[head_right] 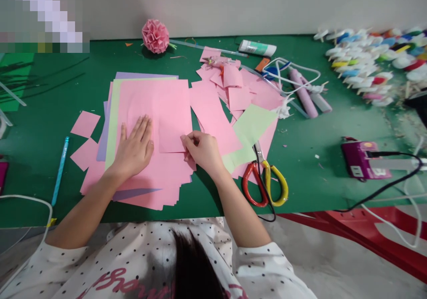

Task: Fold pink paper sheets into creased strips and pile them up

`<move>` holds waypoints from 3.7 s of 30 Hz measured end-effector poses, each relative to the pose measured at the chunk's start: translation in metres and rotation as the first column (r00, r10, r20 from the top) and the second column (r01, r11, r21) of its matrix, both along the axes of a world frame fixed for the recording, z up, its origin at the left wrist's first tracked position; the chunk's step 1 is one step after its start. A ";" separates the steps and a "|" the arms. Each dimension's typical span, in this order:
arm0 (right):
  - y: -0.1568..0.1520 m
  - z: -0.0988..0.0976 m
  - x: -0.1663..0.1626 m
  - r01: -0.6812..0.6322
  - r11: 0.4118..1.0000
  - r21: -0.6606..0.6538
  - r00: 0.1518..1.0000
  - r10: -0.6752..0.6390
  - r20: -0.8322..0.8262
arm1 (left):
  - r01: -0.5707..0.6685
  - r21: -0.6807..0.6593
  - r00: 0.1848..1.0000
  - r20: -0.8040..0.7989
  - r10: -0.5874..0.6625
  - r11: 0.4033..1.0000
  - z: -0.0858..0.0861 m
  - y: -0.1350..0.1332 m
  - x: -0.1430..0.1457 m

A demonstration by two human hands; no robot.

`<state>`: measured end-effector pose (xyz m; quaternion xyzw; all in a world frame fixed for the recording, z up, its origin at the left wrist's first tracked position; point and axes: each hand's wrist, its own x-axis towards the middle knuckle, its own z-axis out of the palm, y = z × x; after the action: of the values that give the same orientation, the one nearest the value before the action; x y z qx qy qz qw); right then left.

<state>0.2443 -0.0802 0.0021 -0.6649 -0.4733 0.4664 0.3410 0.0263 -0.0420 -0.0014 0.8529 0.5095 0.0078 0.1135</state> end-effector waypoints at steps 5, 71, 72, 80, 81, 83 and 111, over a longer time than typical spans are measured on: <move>-0.001 0.000 -0.003 0.000 1.000 0.014 1.000 0.000 -0.008 | 0.014 -0.014 1.000 0.004 -0.014 1.000 0.001 0.001 -0.002; -0.007 -0.005 -0.015 0.095 0.840 0.535 0.968 0.047 -0.245 | -0.181 0.602 0.870 0.466 -0.158 0.778 0.002 -0.002 -0.014; -0.006 -0.005 -0.014 0.121 0.843 0.524 0.961 0.033 -0.275 | -0.220 0.585 0.866 0.486 -0.121 0.781 0.003 -0.002 -0.015; -0.003 -0.003 -0.012 0.117 0.868 0.482 0.978 -0.015 -0.210 | -0.350 0.249 0.668 0.742 0.055 0.903 0.003 0.004 -0.019; -0.003 -0.003 -0.012 0.118 0.866 0.485 0.978 -0.017 -0.208 | -0.352 0.191 0.633 0.769 0.083 0.916 0.002 0.005 -0.019; -0.002 -0.004 -0.012 0.120 0.858 0.499 0.982 -0.029 -0.187 | -0.345 0.101 0.571 0.812 0.123 0.933 -0.002 0.005 -0.018; -0.002 -0.003 0.002 -0.029 0.763 0.646 0.976 -0.118 0.184 | -0.333 -0.100 0.343 0.914 0.219 0.938 -0.006 0.009 -0.019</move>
<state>0.2461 -0.0820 -0.0005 -0.5645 -0.6224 0.1931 0.5066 0.0068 -0.0331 -0.0072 0.6131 0.4979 0.5193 0.3265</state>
